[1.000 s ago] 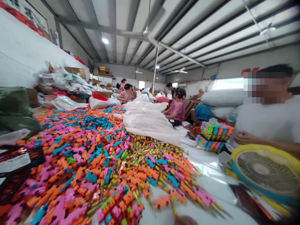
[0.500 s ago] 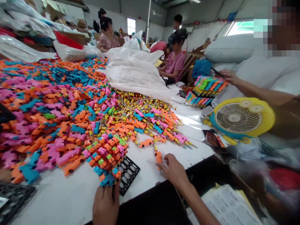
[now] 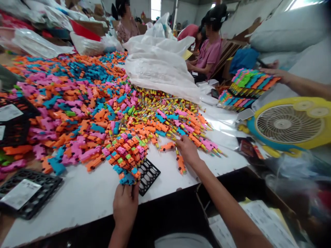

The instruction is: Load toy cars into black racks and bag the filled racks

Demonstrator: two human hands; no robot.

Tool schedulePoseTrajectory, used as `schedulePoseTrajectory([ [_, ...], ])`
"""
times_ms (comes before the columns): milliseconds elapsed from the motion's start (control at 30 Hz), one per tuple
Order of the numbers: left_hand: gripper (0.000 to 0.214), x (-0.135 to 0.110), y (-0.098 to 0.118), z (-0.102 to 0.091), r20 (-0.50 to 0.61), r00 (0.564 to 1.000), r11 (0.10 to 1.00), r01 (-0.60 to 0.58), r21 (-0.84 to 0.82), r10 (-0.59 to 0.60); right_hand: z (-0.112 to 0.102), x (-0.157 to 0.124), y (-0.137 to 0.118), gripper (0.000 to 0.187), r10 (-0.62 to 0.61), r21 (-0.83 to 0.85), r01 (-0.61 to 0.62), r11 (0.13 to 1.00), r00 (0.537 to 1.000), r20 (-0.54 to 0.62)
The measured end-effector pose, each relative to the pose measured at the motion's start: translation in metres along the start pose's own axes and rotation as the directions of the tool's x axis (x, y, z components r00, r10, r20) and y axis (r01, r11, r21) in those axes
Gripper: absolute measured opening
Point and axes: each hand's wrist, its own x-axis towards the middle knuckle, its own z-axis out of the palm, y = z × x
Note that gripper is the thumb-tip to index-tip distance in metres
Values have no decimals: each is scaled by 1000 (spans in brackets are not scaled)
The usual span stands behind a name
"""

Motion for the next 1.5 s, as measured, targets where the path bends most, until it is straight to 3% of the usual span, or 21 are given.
schedulePoseTrajectory([
  [100, 18, -1, 1, -2, 27, 1000, 1000, 17, -20, -17, -1, 1, -9, 18, 55, -2, -55, 999, 998, -19],
  [200, 20, -2, 2, -2, 63, 997, 998, 46, -30, -44, 0, -18, -26, 13, 174, 268, -174, 947, 984, 26],
  [267, 21, -3, 1, -1, 69, 996, 999, 52, -13, -51, 8, -35, -46, 14, 180, 611, -250, 752, 968, 174],
  [367, 21, -3, 0, 0, 58, 998, 999, 40, 2, -40, 29, -53, -84, 19, -46, 901, -317, 295, 937, 345],
  [400, 21, -3, -1, 0, 55, 998, 999, 35, -4, -34, 37, -55, -95, 19, -118, 925, -328, 192, 928, 353],
  [467, 19, -3, -1, 0, 59, 998, 999, 26, -22, -24, 48, -55, -109, 17, -207, 939, -325, 113, 917, 342],
  [533, 17, -3, -1, 0, 56, 998, 999, 19, -40, -16, 54, -52, -114, 13, -224, 941, -284, 184, 920, 321],
  [633, 15, -3, 0, 0, 30, 999, 999, 16, -50, -14, 55, -50, -115, 4, -244, 893, -115, 436, 940, 240],
  [700, 15, -3, 0, 1, 21, 1000, 999, 18, -46, -18, 55, -53, -117, 9, -277, 815, 49, 577, 951, 139],
  [800, 14, -2, -1, 2, 13, 1000, 999, 19, -49, -18, 54, -58, -121, 20, -317, 714, 173, 678, 946, 72],
  [867, 15, -1, -2, 2, 6, 1000, 998, 8, -60, -8, 50, -55, -116, 23, -332, 729, 156, 667, 938, 103],
  [933, 18, -1, -2, 2, 7, 1000, 998, -1, -66, 2, 43, -44, -106, 19, -268, 746, 104, 658, 958, 103],
  [1033, 19, 0, -2, 1, 17, 1000, 998, 10, -59, -9, 31, -16, -88, 17, -15, 569, -20, 822, 998, 57],
  [1133, 19, 1, -1, 0, 6, 1000, 998, 20, -51, -20, 27, 12, -78, 21, 132, 267, -167, 949, 981, 144],
  [1267, 17, 0, 0, -1, 19, 999, 996, 29, -87, -28, 24, 22, -64, 11, 232, 179, -263, 948, 956, 177],
  [1367, 17, -1, 0, 0, 10, 1000, 996, 28, -86, -27, 20, 9, -50, 16, 287, 302, -308, 902, 951, 114],
  [1433, 16, -2, 0, 0, -3, 1000, 997, 20, -68, -20, 18, -5, -48, 24, 248, 511, -285, 811, 959, 140],
  [1500, 16, -1, 1, 0, -1, 1000, 998, 21, -59, -21, 19, -19, -54, 24, 109, 731, -265, 628, 961, 254],
])
